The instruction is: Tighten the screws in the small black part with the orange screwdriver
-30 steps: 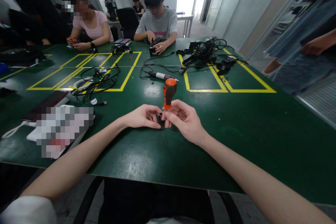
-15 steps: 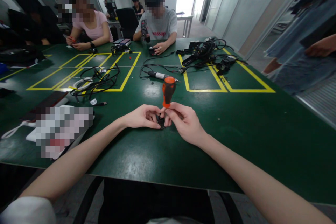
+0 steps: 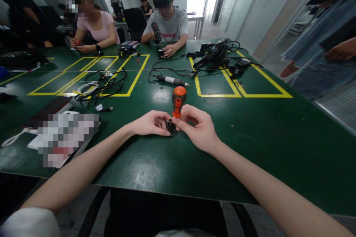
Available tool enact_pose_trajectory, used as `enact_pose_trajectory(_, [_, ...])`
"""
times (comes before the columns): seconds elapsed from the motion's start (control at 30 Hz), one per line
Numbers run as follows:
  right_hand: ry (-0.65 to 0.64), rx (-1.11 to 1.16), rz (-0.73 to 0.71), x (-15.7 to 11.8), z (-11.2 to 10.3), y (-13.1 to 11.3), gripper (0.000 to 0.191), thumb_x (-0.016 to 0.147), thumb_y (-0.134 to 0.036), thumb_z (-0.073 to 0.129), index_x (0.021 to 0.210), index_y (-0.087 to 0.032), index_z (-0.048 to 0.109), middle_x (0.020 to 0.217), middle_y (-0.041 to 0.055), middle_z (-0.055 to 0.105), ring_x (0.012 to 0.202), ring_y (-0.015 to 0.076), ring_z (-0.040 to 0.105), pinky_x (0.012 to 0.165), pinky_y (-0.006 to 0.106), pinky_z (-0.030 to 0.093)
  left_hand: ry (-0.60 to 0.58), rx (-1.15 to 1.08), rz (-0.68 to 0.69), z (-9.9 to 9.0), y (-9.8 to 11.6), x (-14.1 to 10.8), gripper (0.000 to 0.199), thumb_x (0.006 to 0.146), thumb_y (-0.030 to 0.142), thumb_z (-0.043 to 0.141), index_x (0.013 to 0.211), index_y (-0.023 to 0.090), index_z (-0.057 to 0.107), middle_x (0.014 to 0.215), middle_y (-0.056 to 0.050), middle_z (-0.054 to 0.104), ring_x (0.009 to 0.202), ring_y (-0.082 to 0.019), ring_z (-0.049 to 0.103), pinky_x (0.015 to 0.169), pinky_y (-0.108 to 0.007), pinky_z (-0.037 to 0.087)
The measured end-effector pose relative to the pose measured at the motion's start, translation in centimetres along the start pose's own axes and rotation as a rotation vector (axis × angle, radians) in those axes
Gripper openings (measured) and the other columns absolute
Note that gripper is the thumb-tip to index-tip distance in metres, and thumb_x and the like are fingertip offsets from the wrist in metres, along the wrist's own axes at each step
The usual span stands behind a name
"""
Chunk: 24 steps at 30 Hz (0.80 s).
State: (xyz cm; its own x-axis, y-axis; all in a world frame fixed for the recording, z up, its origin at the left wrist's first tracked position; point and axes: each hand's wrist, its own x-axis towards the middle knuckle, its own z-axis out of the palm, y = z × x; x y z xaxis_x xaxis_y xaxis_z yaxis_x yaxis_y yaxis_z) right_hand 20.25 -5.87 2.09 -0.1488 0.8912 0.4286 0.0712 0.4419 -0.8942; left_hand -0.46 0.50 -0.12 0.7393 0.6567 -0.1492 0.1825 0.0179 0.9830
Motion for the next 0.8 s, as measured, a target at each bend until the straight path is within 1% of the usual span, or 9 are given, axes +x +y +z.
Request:
enact_pose_trajectory(0.07, [-0.021, 0.010, -0.012, 0.05, 0.01, -0.02, 0.031, 0.087, -0.049, 0.082, 0.079, -0.021, 0.071, 0.070, 0.0012, 0.069, 0.055, 0.0147, 0.065, 0.054, 0.030, 0.058, 0.001, 0.008, -0.001, -0.01, -0.06, 0.00, 0.041, 0.066, 0.021, 0.090, 0.101, 0.012, 0.070, 0.075, 0.002, 0.072, 0.061, -0.007, 0.063, 0.064, -0.022, 0.049])
enact_pose_trajectory(0.17, [-0.063, 0.056, 0.004, 0.02, 0.05, 0.32, 0.031, 0.093, -0.050, 0.075, 0.086, -0.020, 0.073, 0.065, 0.0011, 0.069, 0.053, 0.0157, 0.067, 0.053, 0.030, 0.059, 0.000, 0.001, -0.007, -0.03, -0.20, -0.04, 0.044, 0.067, 0.022, 0.090, 0.105, 0.012, 0.071, 0.072, 0.003, 0.071, 0.061, -0.008, 0.063, 0.064, -0.021, 0.049])
enact_pose_trajectory(0.27, [-0.064, 0.119, 0.018, -0.06, 0.07, 0.73, 0.032, 0.096, -0.051, 0.071, 0.092, -0.020, 0.071, 0.070, 0.0020, 0.072, 0.055, 0.0157, 0.070, 0.054, 0.029, 0.060, 0.007, -0.018, -0.012, -0.06, -0.25, -0.10, 0.046, 0.066, 0.022, 0.091, 0.105, 0.012, 0.070, 0.074, 0.002, 0.072, 0.062, -0.008, 0.064, 0.064, -0.022, 0.049])
enact_pose_trajectory(0.37, [-0.059, 0.180, 0.011, -0.19, 0.08, 0.89, 0.029, 0.095, -0.049, 0.074, 0.096, -0.022, 0.064, 0.075, 0.0011, 0.074, 0.056, 0.0141, 0.069, 0.056, 0.028, 0.061, 0.003, -0.010, -0.014, -0.08, -0.13, -0.12, 0.042, 0.066, 0.022, 0.091, 0.102, 0.012, 0.070, 0.072, 0.002, 0.071, 0.061, -0.008, 0.063, 0.064, -0.021, 0.049])
enact_pose_trajectory(0.47, [-0.063, 0.165, 0.004, -0.36, 0.10, 0.86, 0.031, 0.092, -0.047, 0.079, 0.092, -0.022, 0.062, 0.074, 0.0005, 0.074, 0.055, 0.0136, 0.068, 0.056, 0.027, 0.060, 0.001, 0.007, -0.010, -0.07, 0.06, -0.11, 0.041, 0.067, 0.022, 0.091, 0.100, 0.011, 0.070, 0.071, 0.003, 0.071, 0.060, -0.007, 0.063, 0.063, -0.021, 0.048])
enact_pose_trajectory(0.6, [-0.060, 0.082, 0.020, -0.40, 0.06, 0.74, 0.034, 0.090, -0.051, 0.079, 0.084, -0.020, 0.067, 0.074, 0.0032, 0.074, 0.057, 0.0144, 0.068, 0.056, 0.027, 0.059, -0.010, 0.010, -0.010, -0.01, 0.14, -0.11, 0.041, 0.068, 0.023, 0.090, 0.102, 0.012, 0.070, 0.071, 0.003, 0.070, 0.060, -0.008, 0.063, 0.063, -0.021, 0.048])
enact_pose_trajectory(0.67, [-0.058, 0.074, 0.023, -0.29, 0.01, 0.64, 0.036, 0.089, -0.054, 0.079, 0.083, -0.020, 0.068, 0.071, 0.0023, 0.072, 0.056, 0.0144, 0.067, 0.055, 0.028, 0.058, -0.012, 0.010, -0.009, 0.01, 0.07, -0.10, 0.043, 0.067, 0.023, 0.090, 0.103, 0.012, 0.070, 0.071, 0.003, 0.071, 0.060, -0.008, 0.063, 0.063, -0.021, 0.048])
enact_pose_trajectory(0.8, [-0.096, 0.101, 0.038, -0.09, -0.05, 0.57, 0.039, 0.094, -0.057, 0.073, 0.083, -0.019, 0.070, 0.065, 0.0007, 0.067, 0.053, 0.0141, 0.066, 0.054, 0.027, 0.057, 0.000, -0.004, -0.001, 0.00, -0.20, -0.05, 0.043, 0.066, 0.023, 0.090, 0.102, 0.012, 0.069, 0.073, 0.003, 0.070, 0.061, -0.008, 0.063, 0.062, -0.021, 0.048])
